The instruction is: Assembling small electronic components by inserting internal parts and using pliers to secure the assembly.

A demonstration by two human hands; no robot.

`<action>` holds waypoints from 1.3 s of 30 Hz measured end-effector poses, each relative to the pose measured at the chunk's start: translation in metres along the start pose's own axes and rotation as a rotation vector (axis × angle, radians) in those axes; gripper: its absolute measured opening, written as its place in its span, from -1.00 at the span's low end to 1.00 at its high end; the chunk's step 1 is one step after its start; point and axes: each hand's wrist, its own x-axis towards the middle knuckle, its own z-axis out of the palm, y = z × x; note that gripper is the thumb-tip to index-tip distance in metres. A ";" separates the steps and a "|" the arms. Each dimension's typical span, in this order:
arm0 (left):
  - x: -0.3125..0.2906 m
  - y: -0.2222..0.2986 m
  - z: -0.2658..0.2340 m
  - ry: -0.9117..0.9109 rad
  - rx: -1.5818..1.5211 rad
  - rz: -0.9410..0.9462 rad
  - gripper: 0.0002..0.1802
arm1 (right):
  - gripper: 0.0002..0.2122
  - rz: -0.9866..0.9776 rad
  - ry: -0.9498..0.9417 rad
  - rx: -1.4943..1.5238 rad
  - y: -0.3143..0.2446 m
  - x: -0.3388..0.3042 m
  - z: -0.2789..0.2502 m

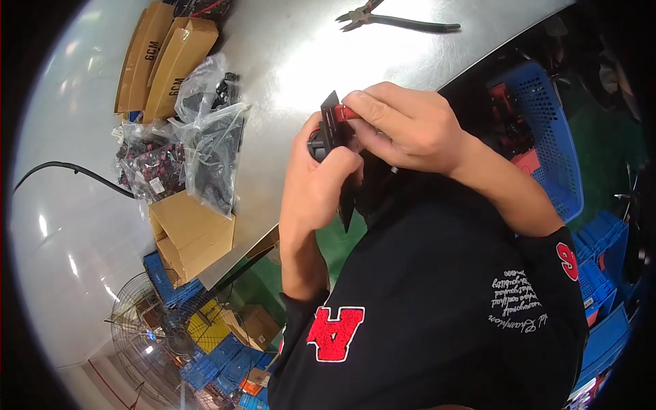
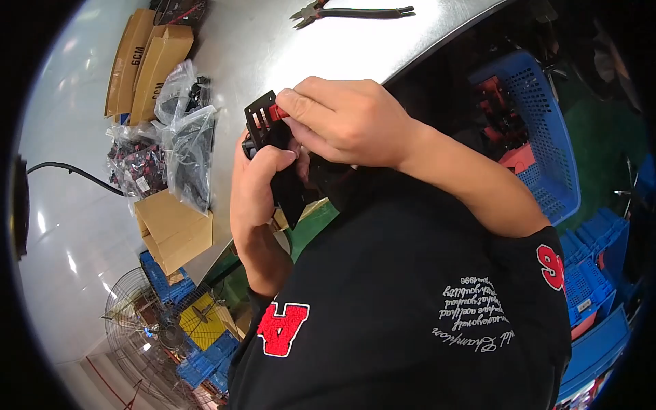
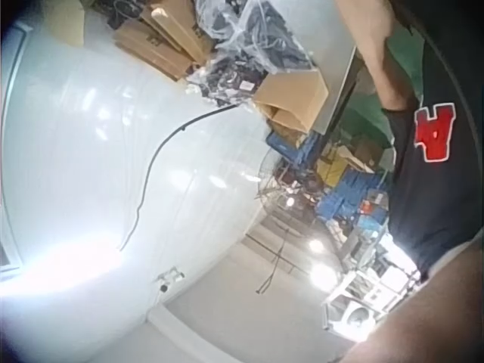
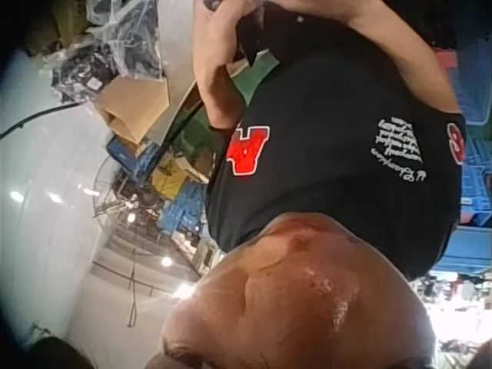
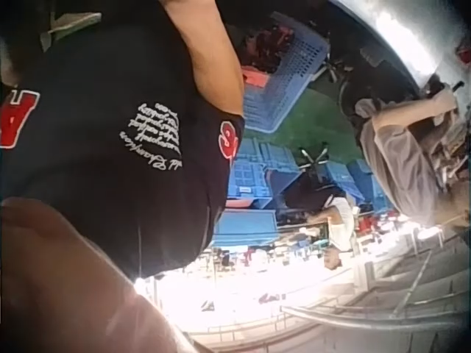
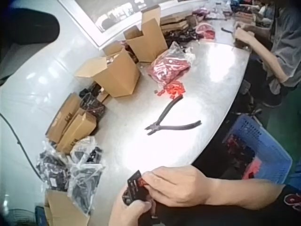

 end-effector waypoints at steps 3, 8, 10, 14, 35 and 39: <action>0.001 -0.001 -0.002 -0.045 -0.102 -0.011 -0.69 | -0.67 -0.054 -0.060 -0.028 0.001 0.003 -0.003; 0.000 -0.008 -0.007 -0.050 -0.188 -0.003 -0.70 | -0.69 -0.135 -0.142 -0.075 0.004 0.011 -0.005; 0.002 -0.007 -0.005 -0.053 -0.189 -0.003 -0.71 | -0.71 -0.121 -0.119 -0.025 0.008 0.009 0.000; 0.003 -0.004 -0.003 -0.039 -0.231 0.011 -0.73 | -0.74 -0.016 -0.047 0.095 0.007 0.012 0.007; 0.024 0.018 0.022 0.158 1.036 0.069 -0.57 | -0.84 0.301 0.010 -0.143 0.004 -0.013 0.012; 0.038 0.015 0.014 0.029 1.179 0.045 -0.55 | -0.87 0.382 -0.115 -0.288 -0.001 -0.022 0.008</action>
